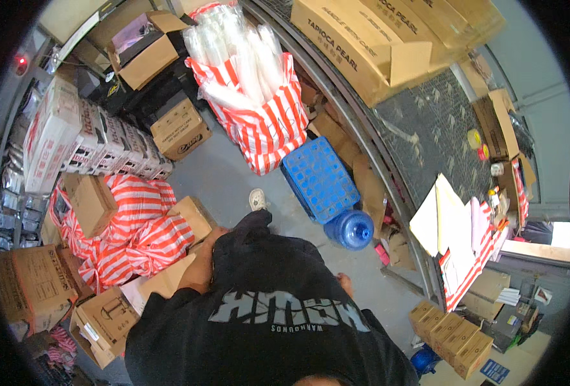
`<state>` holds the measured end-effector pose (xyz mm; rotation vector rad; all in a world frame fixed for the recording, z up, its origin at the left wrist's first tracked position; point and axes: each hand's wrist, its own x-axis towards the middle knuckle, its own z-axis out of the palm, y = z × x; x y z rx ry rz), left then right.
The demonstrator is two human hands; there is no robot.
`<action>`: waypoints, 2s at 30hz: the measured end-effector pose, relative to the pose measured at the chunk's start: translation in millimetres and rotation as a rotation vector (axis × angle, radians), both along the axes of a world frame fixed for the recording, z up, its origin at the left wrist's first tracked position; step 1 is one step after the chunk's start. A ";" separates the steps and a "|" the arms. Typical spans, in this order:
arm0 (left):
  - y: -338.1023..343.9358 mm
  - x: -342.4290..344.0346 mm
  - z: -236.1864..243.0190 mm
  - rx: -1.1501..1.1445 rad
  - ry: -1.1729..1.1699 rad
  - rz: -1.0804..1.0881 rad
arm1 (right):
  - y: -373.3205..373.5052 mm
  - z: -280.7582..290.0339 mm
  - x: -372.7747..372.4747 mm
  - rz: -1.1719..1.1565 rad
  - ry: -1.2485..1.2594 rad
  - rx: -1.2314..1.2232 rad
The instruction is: The person picks up a red and white striped bag containing plastic cups from a stack on the floor and carries it across a warehouse. The person then places the bag onto a metal shelving unit next to several other identical bags.
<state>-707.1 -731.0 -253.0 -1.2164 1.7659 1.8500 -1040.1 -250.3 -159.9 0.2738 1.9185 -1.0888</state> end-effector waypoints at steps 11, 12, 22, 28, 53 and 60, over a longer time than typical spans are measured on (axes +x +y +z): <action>-245.7 -157.2 64.5 -0.179 -0.062 0.255 | -246.9 13.7 -92.9 0.268 -0.070 -0.261; -254.6 -178.8 73.0 -0.213 -0.004 0.282 | -261.8 1.8 -110.4 0.296 0.018 -0.410; -359.1 -267.2 38.7 -0.133 0.009 0.461 | -634.0 17.0 -209.1 1.087 0.773 -0.277; -415.9 -314.8 -1.7 -0.178 0.176 0.957 | -780.8 5.5 -196.4 1.243 1.148 -0.318; -525.5 -435.9 77.9 -0.233 0.486 0.212 | -763.9 37.3 -157.2 1.392 0.462 -0.080; -528.3 -391.9 73.1 -0.504 0.343 0.187 | -777.8 17.5 -128.8 1.341 0.374 -0.198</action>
